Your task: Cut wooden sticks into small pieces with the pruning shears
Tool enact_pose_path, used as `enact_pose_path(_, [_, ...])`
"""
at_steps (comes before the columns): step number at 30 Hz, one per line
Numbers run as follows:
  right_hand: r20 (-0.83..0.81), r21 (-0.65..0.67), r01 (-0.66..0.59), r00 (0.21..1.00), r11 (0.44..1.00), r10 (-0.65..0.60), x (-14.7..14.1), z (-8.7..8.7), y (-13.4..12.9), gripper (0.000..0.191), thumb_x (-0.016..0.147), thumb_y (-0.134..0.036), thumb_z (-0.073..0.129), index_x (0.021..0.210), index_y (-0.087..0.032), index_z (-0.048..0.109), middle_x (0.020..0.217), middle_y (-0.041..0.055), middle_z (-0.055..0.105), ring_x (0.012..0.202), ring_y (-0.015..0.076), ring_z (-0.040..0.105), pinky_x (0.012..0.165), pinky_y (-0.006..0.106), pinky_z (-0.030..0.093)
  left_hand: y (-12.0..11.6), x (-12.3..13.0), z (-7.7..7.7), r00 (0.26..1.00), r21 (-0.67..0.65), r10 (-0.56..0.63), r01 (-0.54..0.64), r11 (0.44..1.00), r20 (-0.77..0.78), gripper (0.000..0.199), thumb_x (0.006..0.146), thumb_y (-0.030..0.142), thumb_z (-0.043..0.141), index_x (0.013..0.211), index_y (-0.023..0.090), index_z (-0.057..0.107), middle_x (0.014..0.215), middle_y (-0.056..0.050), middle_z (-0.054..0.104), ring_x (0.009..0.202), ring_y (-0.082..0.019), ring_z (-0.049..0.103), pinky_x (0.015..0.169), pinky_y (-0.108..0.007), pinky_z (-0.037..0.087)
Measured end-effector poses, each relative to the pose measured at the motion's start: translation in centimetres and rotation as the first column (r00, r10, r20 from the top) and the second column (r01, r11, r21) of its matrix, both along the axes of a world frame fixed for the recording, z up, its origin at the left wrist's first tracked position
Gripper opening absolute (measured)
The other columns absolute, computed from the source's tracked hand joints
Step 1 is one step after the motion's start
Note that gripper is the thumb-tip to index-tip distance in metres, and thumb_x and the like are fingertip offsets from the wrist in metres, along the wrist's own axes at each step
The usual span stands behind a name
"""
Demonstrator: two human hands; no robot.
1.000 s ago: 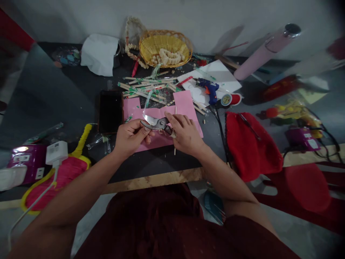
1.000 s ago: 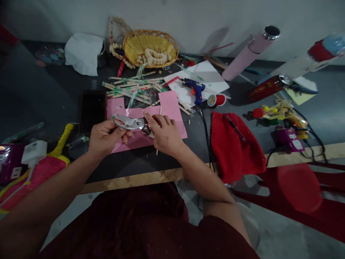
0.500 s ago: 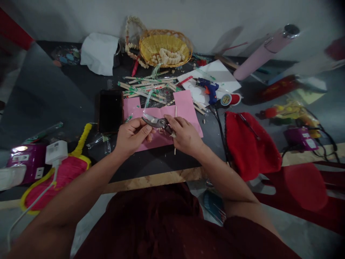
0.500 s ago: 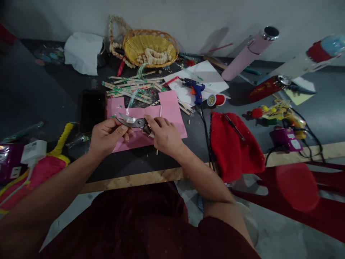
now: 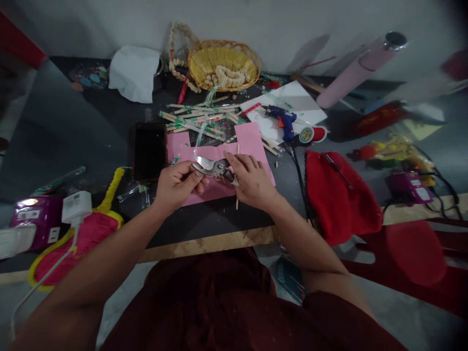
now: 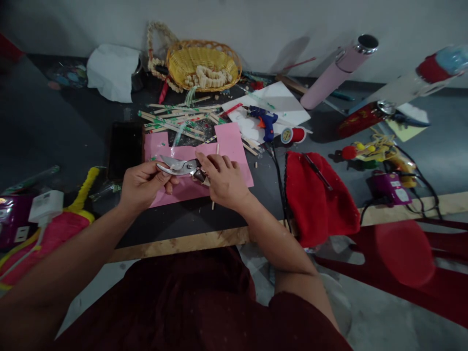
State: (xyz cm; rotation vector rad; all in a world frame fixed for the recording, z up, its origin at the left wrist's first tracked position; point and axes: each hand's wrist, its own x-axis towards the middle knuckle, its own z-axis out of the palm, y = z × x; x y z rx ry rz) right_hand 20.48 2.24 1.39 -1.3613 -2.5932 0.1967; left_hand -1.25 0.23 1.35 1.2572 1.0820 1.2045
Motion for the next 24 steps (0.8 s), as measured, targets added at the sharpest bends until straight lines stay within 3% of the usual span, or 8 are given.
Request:
enact_pose_path(8, [-0.056,-0.011,-0.021,0.998,1.000,0.021,0.06,-0.62,-0.05,0.065,0.081,-0.014,0.050,0.144,-0.020,0.035,0.120,0.0124,0.055,0.107,0.0269,0.051,0.087,0.040,0.046,-0.12,0.04,0.06,0.999,-0.018,-0.031,0.031,0.999,0.013,0.026,0.082,0.036,0.067,0.073,0.013,0.064,0.065,-0.004,0.069,0.043,-0.008,0.058,0.043,-0.018,0.049])
enact_pose_path(17, [-0.076,-0.074,-0.020,0.997,0.997,0.014,-0.11,-0.71,-0.02,0.070,0.078,-0.008,0.046,0.145,-0.019,0.030,0.121,0.0128,0.055,0.104,0.0260,0.053,0.085,0.039,0.049,-0.15,0.19,0.01,1.000,0.050,-0.018,0.019,0.999,-0.019,0.023,0.086,0.033,0.063,0.076,0.013,0.064,0.070,-0.004,0.068,0.051,-0.008,0.059,0.050,-0.020,0.049])
enact_pose_path(24, [0.015,-0.019,0.018,1.000,1.000,-0.018,-0.21,0.01,-0.12,0.076,0.077,-0.011,0.048,0.148,-0.019,0.024,0.125,0.0140,0.050,0.109,0.0295,0.047,0.083,0.042,0.044,-0.09,-0.02,-0.49,0.994,0.105,0.013,-0.001,0.994,-0.112,0.021,0.087,0.031,0.062,0.077,0.014,0.066,0.067,-0.003,0.068,0.051,-0.008,0.060,0.051,-0.020,0.048])
